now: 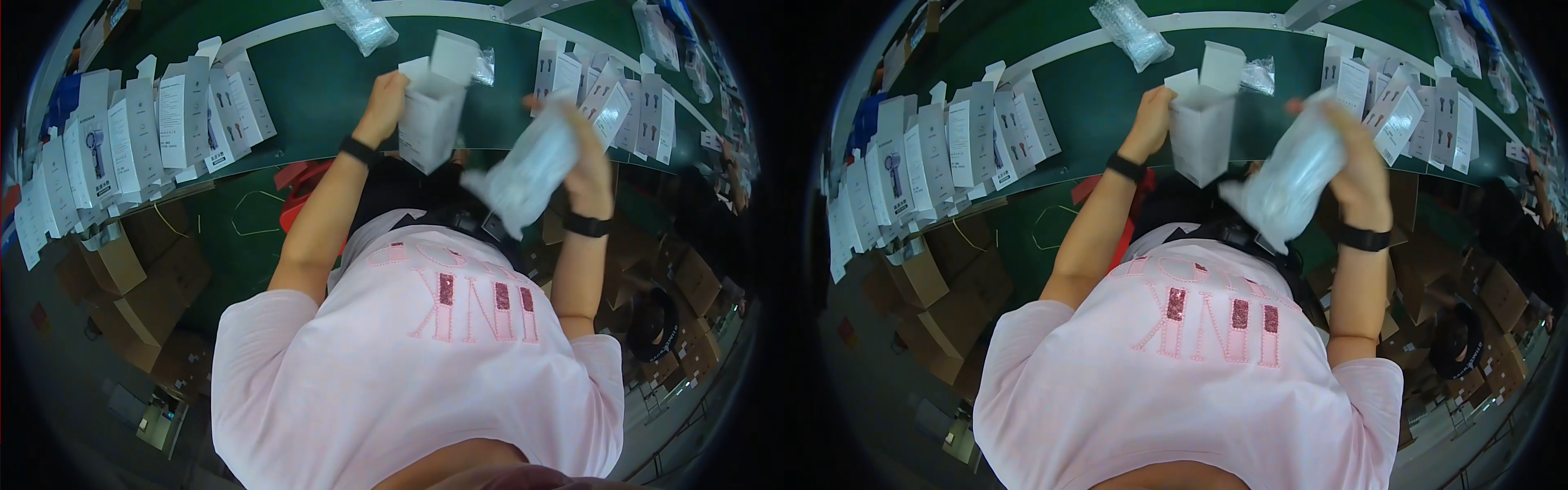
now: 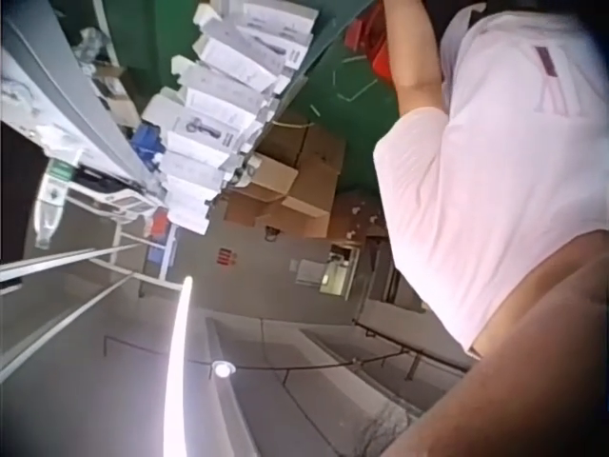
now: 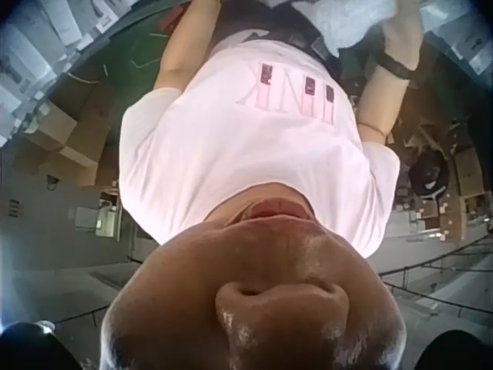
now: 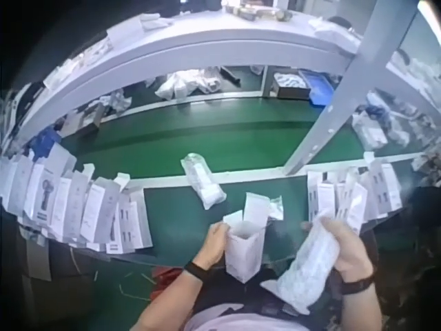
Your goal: Packaging electronic devices into boxes with instruction manuals on a production line.
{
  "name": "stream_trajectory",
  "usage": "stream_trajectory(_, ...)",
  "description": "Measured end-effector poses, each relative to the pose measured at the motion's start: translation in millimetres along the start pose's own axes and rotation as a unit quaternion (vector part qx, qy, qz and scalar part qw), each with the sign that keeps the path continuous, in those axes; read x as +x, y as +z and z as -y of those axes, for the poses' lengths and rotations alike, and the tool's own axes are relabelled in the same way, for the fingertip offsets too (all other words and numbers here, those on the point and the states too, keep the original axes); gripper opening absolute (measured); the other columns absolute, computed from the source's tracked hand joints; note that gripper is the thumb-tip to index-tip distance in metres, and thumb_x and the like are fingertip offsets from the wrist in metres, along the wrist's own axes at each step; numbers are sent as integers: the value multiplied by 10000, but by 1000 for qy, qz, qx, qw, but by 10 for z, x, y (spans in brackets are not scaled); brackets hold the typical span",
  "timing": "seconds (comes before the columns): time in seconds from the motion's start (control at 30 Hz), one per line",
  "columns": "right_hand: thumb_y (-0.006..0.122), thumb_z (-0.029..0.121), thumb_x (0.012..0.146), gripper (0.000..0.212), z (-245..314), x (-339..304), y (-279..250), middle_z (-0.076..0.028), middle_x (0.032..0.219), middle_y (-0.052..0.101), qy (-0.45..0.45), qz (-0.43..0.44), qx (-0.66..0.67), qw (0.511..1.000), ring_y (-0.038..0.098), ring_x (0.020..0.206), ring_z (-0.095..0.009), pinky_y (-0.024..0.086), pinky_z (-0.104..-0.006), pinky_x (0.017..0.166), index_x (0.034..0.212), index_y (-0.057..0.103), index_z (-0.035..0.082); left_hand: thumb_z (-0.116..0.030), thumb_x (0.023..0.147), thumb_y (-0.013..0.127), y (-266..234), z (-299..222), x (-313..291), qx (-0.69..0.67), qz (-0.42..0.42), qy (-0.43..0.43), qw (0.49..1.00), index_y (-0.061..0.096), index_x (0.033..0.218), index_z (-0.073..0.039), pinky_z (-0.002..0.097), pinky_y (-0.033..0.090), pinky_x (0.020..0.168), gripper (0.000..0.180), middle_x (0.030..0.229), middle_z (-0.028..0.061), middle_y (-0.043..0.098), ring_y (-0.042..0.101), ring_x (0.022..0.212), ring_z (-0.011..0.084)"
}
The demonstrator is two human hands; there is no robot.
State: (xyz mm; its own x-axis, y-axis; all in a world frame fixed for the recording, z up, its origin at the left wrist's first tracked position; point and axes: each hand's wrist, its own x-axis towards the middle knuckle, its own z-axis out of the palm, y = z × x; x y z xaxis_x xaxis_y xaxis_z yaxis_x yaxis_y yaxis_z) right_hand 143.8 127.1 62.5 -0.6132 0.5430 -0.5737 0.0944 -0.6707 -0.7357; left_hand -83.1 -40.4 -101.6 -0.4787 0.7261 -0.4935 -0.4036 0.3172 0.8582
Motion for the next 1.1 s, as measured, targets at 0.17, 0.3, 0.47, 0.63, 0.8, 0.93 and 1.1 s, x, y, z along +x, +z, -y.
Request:
stream_trajectory(0.17, 487, 262, 1007, 410, 821, 39, 540, -123, 1242, 580, -283, -124, 76, 948, 553, 1131, -228, 434, -380, 1001, 1269, 480, -53, -170, 957, 411, 412, -797, -813, -211, 65, -23, 975, 610, 1114, 69, 260, 453, 830, 349, 1004, 89, 665, 601, 901, 153)
stream_trajectory(0.3, 645, -53, 859, 149, 753, 105, 1059, -42, 898, 664, -410, -20, -99, 906, 611, 751, -91, 502, -236, 684, 1006, 629, -70, -232, 992, 380, 379, -1042, -1108, -159, 142, -18, 977, 580, 1175, 60, 265, 453, 843, 398, 1057, 101, 657, 606, 891, 162)
stream_trajectory(0.47, 545, 231, 984, 325, 612, 46, 908, -2, 996, 642, -357, 68, -338, 868, 536, 898, -52, 413, -179, 797, 1181, 593, -23, -287, 996, 347, 394, -1105, -1279, -356, 53, -114, 926, 599, 1140, 58, 265, 454, 811, 451, 993, 110, 666, 603, 854, 152)
stream_trajectory(0.63, 516, 279, 989, 398, 631, -274, 1231, -128, 1221, 585, -177, 162, -556, 796, 545, 1097, -207, 403, -282, 958, 1286, 547, 17, -314, 993, 354, 423, -1080, -1383, -190, 120, -12, 974, 621, 1085, 63, 275, 455, 746, 471, 923, 83, 654, 583, 803, 137)
stream_trajectory(0.8, 589, 160, 937, 281, 719, -170, 1278, -131, 1133, 630, -25, 358, -713, 602, 589, 1010, -219, 445, -291, 893, 1158, 627, -10, -391, 981, 440, 223, -1206, -1557, -77, 142, 31, 986, 609, 1088, 57, 270, 435, 714, 490, 854, 56, 620, 525, 752, 116)
stream_trajectory(0.93, 654, 89, 876, 216, 368, 86, 1153, -79, 942, 692, 31, 446, -461, 766, 635, 813, -148, 499, -289, 788, 1057, 666, -29, -371, 958, 527, 112, -823, -1610, 67, 25, 177, 982, 612, 1057, 24, 290, 397, 644, 416, 728, 67, 536, 454, 680, 121)
stream_trajectory(1.1, 706, 186, 833, 377, -100, 1526, -3, -151, 1013, 682, -253, 6, -662, 705, 661, 865, -240, 506, -318, 809, 1173, 633, 39, -319, 983, 428, -181, -964, -1595, -194, -176, 80, 962, 675, 861, 26, 295, 456, 587, 441, 741, 99, 675, 600, 623, 139)
